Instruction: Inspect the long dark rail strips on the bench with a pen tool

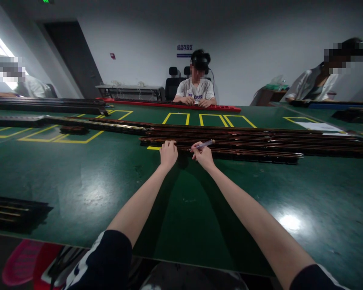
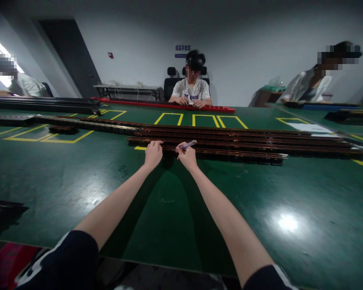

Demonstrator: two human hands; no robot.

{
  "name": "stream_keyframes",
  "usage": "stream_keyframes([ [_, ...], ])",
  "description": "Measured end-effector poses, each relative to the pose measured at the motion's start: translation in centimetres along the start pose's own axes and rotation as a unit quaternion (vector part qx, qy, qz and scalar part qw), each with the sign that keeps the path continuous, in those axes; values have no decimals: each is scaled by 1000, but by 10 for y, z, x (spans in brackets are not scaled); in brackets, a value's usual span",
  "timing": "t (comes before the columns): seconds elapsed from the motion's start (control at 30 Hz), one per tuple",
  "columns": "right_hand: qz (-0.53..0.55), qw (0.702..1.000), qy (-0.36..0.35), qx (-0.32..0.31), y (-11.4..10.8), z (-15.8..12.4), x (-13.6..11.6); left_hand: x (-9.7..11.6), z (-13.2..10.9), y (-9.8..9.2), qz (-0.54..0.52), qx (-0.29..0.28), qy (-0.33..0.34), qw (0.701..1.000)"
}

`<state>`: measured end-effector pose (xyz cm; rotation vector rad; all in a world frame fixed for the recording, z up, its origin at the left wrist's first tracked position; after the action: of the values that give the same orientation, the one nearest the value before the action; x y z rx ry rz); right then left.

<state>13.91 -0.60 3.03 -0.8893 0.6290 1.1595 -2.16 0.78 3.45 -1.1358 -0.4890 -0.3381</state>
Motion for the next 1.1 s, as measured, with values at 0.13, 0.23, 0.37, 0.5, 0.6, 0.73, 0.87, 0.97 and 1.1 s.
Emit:
stream_keyframes([
  [0.13,-14,1000,-24,-13,-4,0,2,16,-10,4,55,9,115,992],
  [0.23,1,1000,-17,19,-12,-1,8,21,-14,11,81,-6,163,983],
  [0.37,-27,999,-22,34,-18,-3,11,19,-13,16,89,-20,174,981],
  [0.5,-82,995,-41,31,-20,-6,6,17,-12,21,99,-32,174,979],
  [0.6,-83,995,-37,40,-21,-7,4,17,-12,21,104,-36,176,978],
  [0.73,-71,995,-9,71,-24,-7,8,18,-13,20,110,-43,174,978],
  [0.87,-93,991,14,93,-28,-7,12,20,-14,18,114,-47,172,977],
  [0.97,-106,989,20,104,-32,-8,14,21,-15,18,120,-39,176,976],
  [1.1,-131,986,8,105,-33,-7,14,22,-17,18,145,-12,191,971],
])
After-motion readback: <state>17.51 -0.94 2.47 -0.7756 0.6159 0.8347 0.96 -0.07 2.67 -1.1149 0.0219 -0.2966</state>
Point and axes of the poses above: each hand's wrist, its own z-axis towards the middle knuckle, its own y-axis out of the palm, x = y × z, the point moved 6 cm from there along z, towards the middle knuckle, and after that the axes turned 9 degrees about -y, right-handed, at the moved point
